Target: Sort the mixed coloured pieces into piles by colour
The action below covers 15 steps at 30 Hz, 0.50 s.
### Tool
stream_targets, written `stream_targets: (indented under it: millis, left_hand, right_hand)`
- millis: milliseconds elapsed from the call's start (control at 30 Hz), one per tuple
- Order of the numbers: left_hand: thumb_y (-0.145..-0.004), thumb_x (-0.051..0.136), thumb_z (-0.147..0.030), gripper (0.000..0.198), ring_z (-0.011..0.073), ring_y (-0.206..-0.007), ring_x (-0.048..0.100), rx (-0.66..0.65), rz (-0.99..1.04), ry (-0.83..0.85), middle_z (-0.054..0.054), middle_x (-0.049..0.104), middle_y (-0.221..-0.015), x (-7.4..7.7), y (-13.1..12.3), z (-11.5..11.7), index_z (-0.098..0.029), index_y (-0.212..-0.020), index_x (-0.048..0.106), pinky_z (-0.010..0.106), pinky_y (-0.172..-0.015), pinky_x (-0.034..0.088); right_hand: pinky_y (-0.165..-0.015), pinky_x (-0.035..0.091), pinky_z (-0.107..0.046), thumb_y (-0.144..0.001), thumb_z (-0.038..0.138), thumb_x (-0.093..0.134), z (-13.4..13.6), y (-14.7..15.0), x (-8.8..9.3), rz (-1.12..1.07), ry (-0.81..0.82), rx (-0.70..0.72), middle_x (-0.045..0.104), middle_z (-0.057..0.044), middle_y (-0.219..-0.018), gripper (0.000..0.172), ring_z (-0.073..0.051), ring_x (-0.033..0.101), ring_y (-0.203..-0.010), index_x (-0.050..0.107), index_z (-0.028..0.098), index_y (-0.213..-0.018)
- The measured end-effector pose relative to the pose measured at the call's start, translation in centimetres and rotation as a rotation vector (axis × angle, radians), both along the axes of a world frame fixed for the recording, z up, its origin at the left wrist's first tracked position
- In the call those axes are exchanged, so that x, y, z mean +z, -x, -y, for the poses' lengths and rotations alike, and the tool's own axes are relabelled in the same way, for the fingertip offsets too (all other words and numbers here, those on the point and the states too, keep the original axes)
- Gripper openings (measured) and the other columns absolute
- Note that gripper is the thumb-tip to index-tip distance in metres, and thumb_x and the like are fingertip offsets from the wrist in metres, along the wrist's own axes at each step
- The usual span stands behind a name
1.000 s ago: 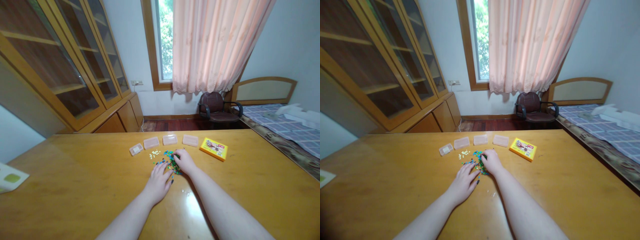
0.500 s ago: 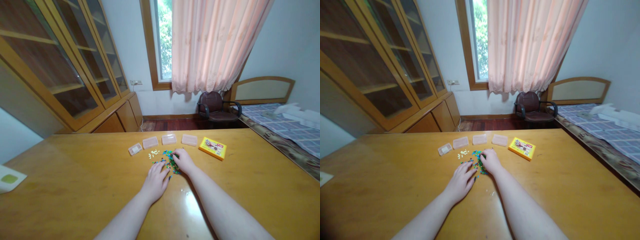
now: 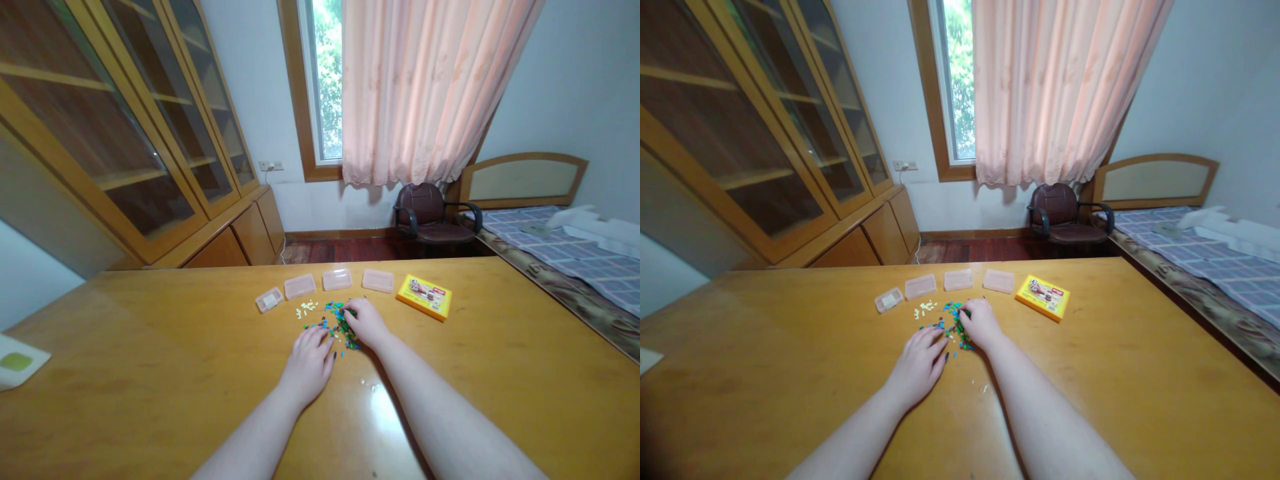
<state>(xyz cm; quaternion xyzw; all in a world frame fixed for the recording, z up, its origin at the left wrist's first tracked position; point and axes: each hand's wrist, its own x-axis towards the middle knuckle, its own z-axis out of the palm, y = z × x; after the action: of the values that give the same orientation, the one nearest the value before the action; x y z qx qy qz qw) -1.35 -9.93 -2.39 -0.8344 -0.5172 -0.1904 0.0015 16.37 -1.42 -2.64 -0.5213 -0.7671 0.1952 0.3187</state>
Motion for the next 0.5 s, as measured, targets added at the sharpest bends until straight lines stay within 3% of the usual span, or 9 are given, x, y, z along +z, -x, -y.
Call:
stream_targets:
  millis: [100, 233, 500]
  left_hand:
    - [-0.082, 0.051, -0.027, 0.036, 0.0266, -0.119, 0.044, 0.053, -0.025, 0.005, 0.010, 0.052, -0.127, -0.6, 0.1, -0.1, -0.022, -0.117, 0.057, 0.049, -0.102, 0.036]
    - [-0.083, 0.051, -0.034, 0.040, 0.0285, -0.126, 0.036, 0.010, -0.071, 0.013, 0.011, 0.043, -0.137, -1.1, 0.0, 0.1, -0.026, -0.123, 0.053, 0.051, -0.104, 0.031]
    - [-0.083, 0.052, -0.036, 0.044, 0.0272, -0.127, 0.036, -0.009, -0.088, 0.021, 0.009, 0.042, -0.138, -1.1, 0.0, 0.3, -0.029, -0.127, 0.049, 0.051, -0.105, 0.030]
  right_hand:
    - [-0.084, 0.039, -0.028, -0.081, 0.022, 0.051, 0.0, 0.0, 0.1, 0.003, 0.009, 0.006, 0.067, -0.005, -0.088, 0.018, -0.017, 0.057, -0.086, 0.068, 0.018, -0.086]
    - [-0.082, 0.040, -0.027, -0.081, 0.021, 0.050, 0.0, 0.0, 0.0, 0.012, 0.008, 0.007, 0.068, -0.006, -0.087, 0.019, -0.017, 0.057, -0.086, 0.069, 0.018, -0.086]
    - [-0.084, 0.039, -0.028, -0.081, 0.020, 0.051, -0.1, 0.1, -0.2, -0.006, 0.002, 0.007, 0.068, -0.005, -0.087, 0.019, -0.017, 0.058, -0.085, 0.069, 0.018, -0.086]
